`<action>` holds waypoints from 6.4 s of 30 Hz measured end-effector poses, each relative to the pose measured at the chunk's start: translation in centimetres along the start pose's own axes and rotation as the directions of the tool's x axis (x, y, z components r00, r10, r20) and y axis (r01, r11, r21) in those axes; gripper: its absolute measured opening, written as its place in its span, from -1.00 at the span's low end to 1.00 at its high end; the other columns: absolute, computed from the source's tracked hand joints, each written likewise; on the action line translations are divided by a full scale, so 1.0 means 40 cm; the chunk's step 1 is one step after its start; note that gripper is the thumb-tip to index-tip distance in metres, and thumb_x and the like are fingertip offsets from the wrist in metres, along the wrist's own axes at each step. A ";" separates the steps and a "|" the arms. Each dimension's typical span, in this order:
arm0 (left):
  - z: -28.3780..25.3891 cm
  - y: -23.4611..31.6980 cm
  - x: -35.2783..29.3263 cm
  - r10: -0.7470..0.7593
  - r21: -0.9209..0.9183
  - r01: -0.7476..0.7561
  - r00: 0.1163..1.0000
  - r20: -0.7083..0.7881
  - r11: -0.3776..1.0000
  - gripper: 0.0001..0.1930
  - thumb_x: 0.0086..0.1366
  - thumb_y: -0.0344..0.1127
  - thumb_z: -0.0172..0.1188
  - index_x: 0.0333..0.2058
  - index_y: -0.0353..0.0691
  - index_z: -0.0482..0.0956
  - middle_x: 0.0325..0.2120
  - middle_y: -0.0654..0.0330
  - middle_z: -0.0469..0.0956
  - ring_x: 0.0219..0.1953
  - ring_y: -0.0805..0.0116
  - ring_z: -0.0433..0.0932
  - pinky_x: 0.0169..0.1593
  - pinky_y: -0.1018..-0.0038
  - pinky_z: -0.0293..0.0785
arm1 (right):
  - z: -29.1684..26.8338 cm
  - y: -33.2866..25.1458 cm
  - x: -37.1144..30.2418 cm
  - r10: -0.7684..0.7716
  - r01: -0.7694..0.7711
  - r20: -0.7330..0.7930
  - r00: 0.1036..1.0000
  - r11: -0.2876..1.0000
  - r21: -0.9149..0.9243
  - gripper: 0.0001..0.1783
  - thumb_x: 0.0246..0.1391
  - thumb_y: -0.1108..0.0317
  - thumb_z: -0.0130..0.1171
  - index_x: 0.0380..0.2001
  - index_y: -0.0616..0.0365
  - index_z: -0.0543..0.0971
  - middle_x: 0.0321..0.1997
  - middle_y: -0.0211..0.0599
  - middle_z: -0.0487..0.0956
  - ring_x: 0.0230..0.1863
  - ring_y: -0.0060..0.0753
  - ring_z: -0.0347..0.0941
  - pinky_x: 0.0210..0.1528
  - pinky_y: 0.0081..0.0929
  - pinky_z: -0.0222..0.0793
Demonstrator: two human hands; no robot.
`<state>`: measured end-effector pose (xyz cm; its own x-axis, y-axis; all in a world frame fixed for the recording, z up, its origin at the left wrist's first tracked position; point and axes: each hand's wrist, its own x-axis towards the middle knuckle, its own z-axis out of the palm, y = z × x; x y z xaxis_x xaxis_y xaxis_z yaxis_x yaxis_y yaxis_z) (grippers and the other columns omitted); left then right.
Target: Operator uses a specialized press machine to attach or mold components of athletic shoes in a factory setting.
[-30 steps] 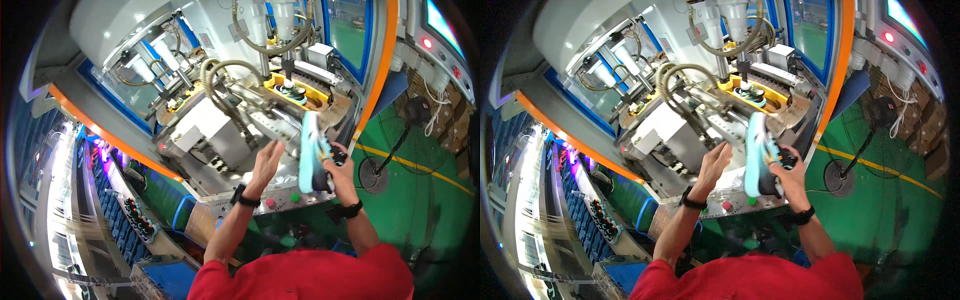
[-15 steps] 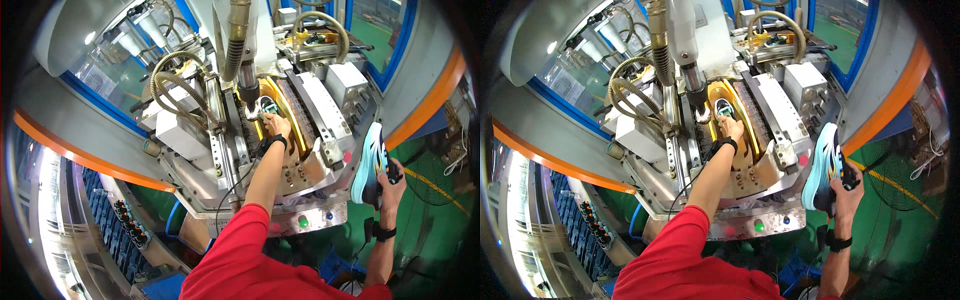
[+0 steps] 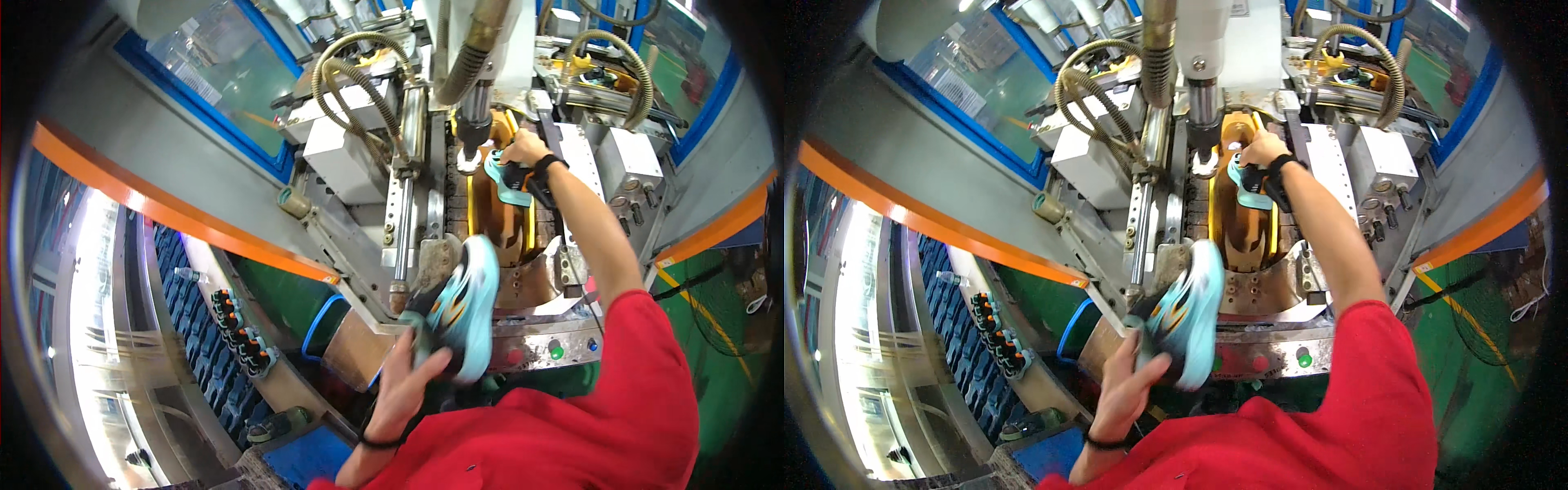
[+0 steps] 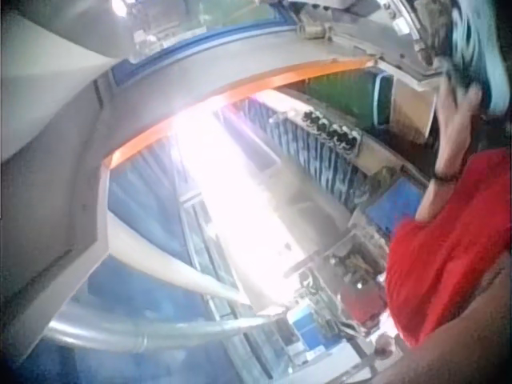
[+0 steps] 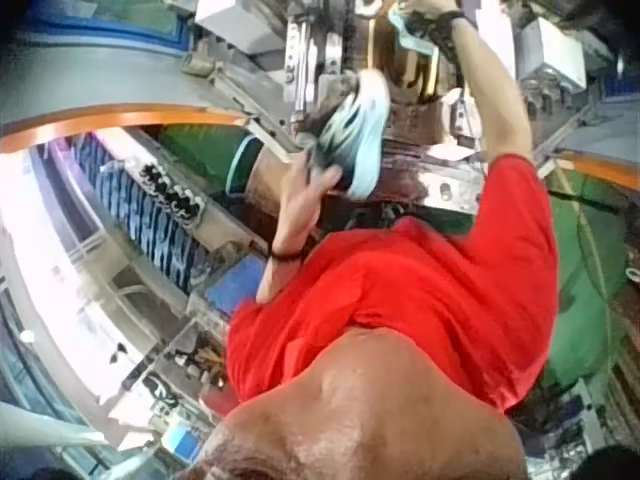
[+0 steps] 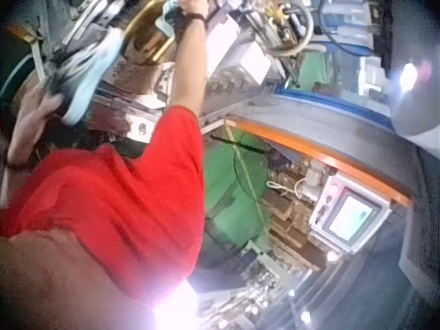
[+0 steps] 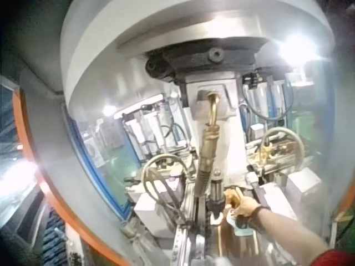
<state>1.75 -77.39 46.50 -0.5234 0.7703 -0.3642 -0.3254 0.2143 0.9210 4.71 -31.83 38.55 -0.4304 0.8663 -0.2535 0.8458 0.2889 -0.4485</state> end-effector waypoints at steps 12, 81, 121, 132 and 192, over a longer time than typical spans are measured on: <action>-0.152 -0.259 -0.570 -0.093 -0.204 -0.139 0.559 -0.824 0.969 -0.48 0.13 -0.54 0.21 0.10 -0.44 0.36 -0.09 0.13 0.51 -0.10 0.38 0.51 0.01 0.42 0.45 | 0.337 -0.103 -0.417 -0.645 0.709 -0.364 0.673 0.703 0.065 -0.70 0.11 0.33 0.10 -0.11 0.24 0.50 -0.11 -0.03 0.57 -0.08 0.06 0.49 -0.04 -0.12 0.39; 0.228 -0.256 -0.320 0.567 0.011 -0.584 0.792 0.229 0.812 -0.23 0.32 -0.32 0.14 0.36 -0.36 -0.10 0.23 -0.03 0.20 0.17 0.26 0.31 0.22 0.39 0.23 | 0.201 0.212 -1.224 -0.069 0.405 -0.405 0.912 0.322 0.856 -0.29 -0.26 0.43 0.39 0.07 0.26 0.41 -0.06 -0.31 0.53 -0.03 -0.48 0.42 0.13 -0.49 0.30; 0.044 -0.008 0.079 -0.016 -0.205 0.051 0.986 0.168 0.978 -0.42 0.18 -0.58 0.16 0.20 -0.46 0.24 -0.04 0.09 0.50 -0.05 0.36 0.51 -0.01 0.46 0.45 | -0.130 0.081 -0.041 -0.117 0.117 -0.022 0.993 0.993 -0.014 -0.46 -0.41 0.15 0.41 -0.36 0.39 0.61 -0.31 0.09 0.63 -0.24 -0.06 0.60 -0.19 -0.29 0.48; -0.185 -0.189 -0.527 -0.042 -0.214 -0.183 0.657 -0.752 0.960 -0.36 0.12 -0.66 0.08 0.22 -0.52 0.17 0.01 0.01 0.47 0.01 0.30 0.49 0.08 0.44 0.40 | 0.294 -0.004 -0.110 -0.329 0.220 -0.500 0.801 0.939 -0.265 -0.31 -0.08 0.31 0.23 0.11 0.32 0.24 -0.18 0.15 0.54 -0.19 0.01 0.57 -0.15 -0.17 0.51; -0.570 -1.472 -1.569 -0.103 -0.482 0.301 -0.755 -0.647 0.823 -0.12 0.10 -0.21 0.29 0.25 -0.58 0.03 0.16 -0.29 0.24 0.20 -0.17 0.25 0.23 0.09 0.18 | 0.688 -1.510 -2.637 -0.191 0.251 -0.532 -0.825 -0.967 -0.041 -0.27 -0.34 0.34 0.46 0.05 0.05 0.50 -0.06 -0.18 0.56 -0.05 -0.10 0.48 0.03 -0.18 0.31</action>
<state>35.78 -152.05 11.97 -0.0809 -0.9926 0.0909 -0.8044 0.1189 0.5820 -9.66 -151.86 68.81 0.3611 -0.5533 0.7507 -0.9130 -0.0457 0.4054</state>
